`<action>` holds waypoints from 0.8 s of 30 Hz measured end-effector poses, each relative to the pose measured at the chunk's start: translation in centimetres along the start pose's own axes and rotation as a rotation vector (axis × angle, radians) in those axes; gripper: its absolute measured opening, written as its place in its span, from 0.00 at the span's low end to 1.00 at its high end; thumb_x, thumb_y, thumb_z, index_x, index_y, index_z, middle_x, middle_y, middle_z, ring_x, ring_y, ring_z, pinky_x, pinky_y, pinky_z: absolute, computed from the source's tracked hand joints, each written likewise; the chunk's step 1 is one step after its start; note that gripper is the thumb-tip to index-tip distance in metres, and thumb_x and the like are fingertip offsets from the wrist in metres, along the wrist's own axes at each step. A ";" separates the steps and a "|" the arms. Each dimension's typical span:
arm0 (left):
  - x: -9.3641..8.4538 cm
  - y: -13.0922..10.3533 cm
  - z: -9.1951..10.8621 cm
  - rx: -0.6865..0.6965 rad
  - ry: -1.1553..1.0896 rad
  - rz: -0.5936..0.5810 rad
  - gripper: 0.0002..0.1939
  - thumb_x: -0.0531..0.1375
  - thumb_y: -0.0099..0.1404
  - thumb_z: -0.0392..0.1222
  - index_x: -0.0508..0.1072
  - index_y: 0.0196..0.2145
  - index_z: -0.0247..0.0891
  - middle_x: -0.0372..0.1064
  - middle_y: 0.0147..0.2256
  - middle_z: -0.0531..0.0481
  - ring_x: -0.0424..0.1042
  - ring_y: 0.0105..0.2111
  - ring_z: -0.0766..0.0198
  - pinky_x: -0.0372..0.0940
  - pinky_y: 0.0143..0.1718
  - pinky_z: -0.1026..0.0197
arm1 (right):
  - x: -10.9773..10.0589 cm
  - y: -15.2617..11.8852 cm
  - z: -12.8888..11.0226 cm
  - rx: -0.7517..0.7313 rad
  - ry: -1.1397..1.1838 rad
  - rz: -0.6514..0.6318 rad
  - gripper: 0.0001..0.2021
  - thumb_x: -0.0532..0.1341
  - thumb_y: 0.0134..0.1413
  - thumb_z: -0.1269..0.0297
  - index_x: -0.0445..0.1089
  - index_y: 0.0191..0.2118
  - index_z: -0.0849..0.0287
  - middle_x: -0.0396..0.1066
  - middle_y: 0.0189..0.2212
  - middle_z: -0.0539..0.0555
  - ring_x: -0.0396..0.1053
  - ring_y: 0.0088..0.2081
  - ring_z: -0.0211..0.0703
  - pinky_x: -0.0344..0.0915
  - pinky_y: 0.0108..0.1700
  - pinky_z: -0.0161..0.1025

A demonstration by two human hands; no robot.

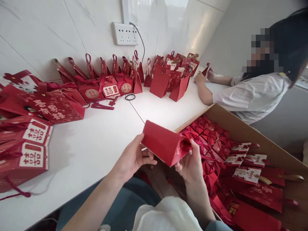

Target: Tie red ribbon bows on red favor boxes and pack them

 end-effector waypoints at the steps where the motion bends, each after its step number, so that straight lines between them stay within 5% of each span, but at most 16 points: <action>1: 0.0 -0.1 0.4 0.041 0.009 0.001 0.15 0.57 0.62 0.52 0.67 0.37 0.38 0.64 0.25 0.53 0.66 0.22 0.69 0.71 0.26 0.64 | -0.2 0.1 0.0 0.027 0.066 0.019 0.21 0.59 0.46 0.43 0.72 0.31 0.60 0.70 0.15 0.50 0.65 0.13 0.34 0.59 0.11 0.24; 7: 0.9 -0.8 1.5 0.135 0.173 -0.075 0.13 0.57 0.63 0.51 0.64 0.31 0.38 0.66 0.25 0.55 0.67 0.23 0.70 0.71 0.28 0.63 | -0.6 -0.2 -0.3 0.026 0.246 0.060 0.17 0.64 0.40 0.49 0.71 0.32 0.56 0.72 0.20 0.48 0.66 0.15 0.35 0.57 0.09 0.25; 10: 0.2 -0.4 1.8 0.185 0.379 -0.046 0.14 0.53 0.64 0.53 0.65 0.41 0.41 0.70 0.31 0.51 0.71 0.28 0.66 0.71 0.34 0.58 | -1.1 -1.4 0.1 0.016 0.117 0.048 0.20 0.63 0.40 0.47 0.71 0.34 0.58 0.73 0.21 0.51 0.69 0.17 0.39 0.64 0.12 0.30; 12: -1.4 0.2 2.6 0.295 0.665 0.084 0.19 0.52 0.64 0.54 0.63 0.48 0.41 0.71 0.39 0.47 0.73 0.36 0.59 0.69 0.41 0.53 | -2.6 -2.7 -0.4 -0.063 0.019 0.122 0.21 0.62 0.43 0.48 0.69 0.39 0.59 0.75 0.30 0.53 0.74 0.26 0.44 0.71 0.19 0.34; 15: -2.5 1.1 3.9 0.588 1.227 0.225 0.19 0.52 0.63 0.51 0.66 0.48 0.38 0.67 0.48 0.41 0.66 0.50 0.50 0.61 0.53 0.46 | -7.2 -5.6 -3.3 -0.264 -0.192 0.394 0.21 0.62 0.46 0.51 0.65 0.44 0.56 0.74 0.39 0.54 0.74 0.37 0.49 0.74 0.26 0.40; 18: -2.8 2.8 2.6 0.786 1.590 0.164 0.18 0.49 0.64 0.48 0.68 0.46 0.37 0.65 0.52 0.40 0.58 0.58 0.48 0.55 0.57 0.45 | -11.3 -8.6 -7.8 -0.368 -0.547 0.624 0.21 0.62 0.46 0.49 0.65 0.42 0.57 0.71 0.43 0.59 0.73 0.39 0.54 0.74 0.28 0.43; 21: -3.8 4.5 0.2 0.809 1.808 0.067 0.25 0.51 0.61 0.49 0.64 0.54 0.36 0.59 0.57 0.38 0.53 0.61 0.47 0.51 0.59 0.44 | -15.3 -12.6 -13.2 -0.332 -1.037 0.988 0.19 0.56 0.50 0.49 0.67 0.38 0.61 0.72 0.39 0.65 0.71 0.42 0.59 0.71 0.36 0.47; 24: -4.2 5.0 -1.6 0.797 1.945 -0.047 0.30 0.52 0.59 0.47 0.60 0.58 0.35 0.52 0.62 0.39 0.49 0.63 0.47 0.47 0.61 0.42 | -18.4 -16.8 -16.9 -0.094 -1.543 1.346 0.18 0.52 0.52 0.54 0.69 0.35 0.65 0.72 0.35 0.72 0.69 0.43 0.67 0.64 0.44 0.57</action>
Point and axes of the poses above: each hand's wrist, its own y-axis towards the middle knuckle, its own x-axis out of the palm, z = x × y, the point moved 10 cm from there along y, towards the middle knuckle
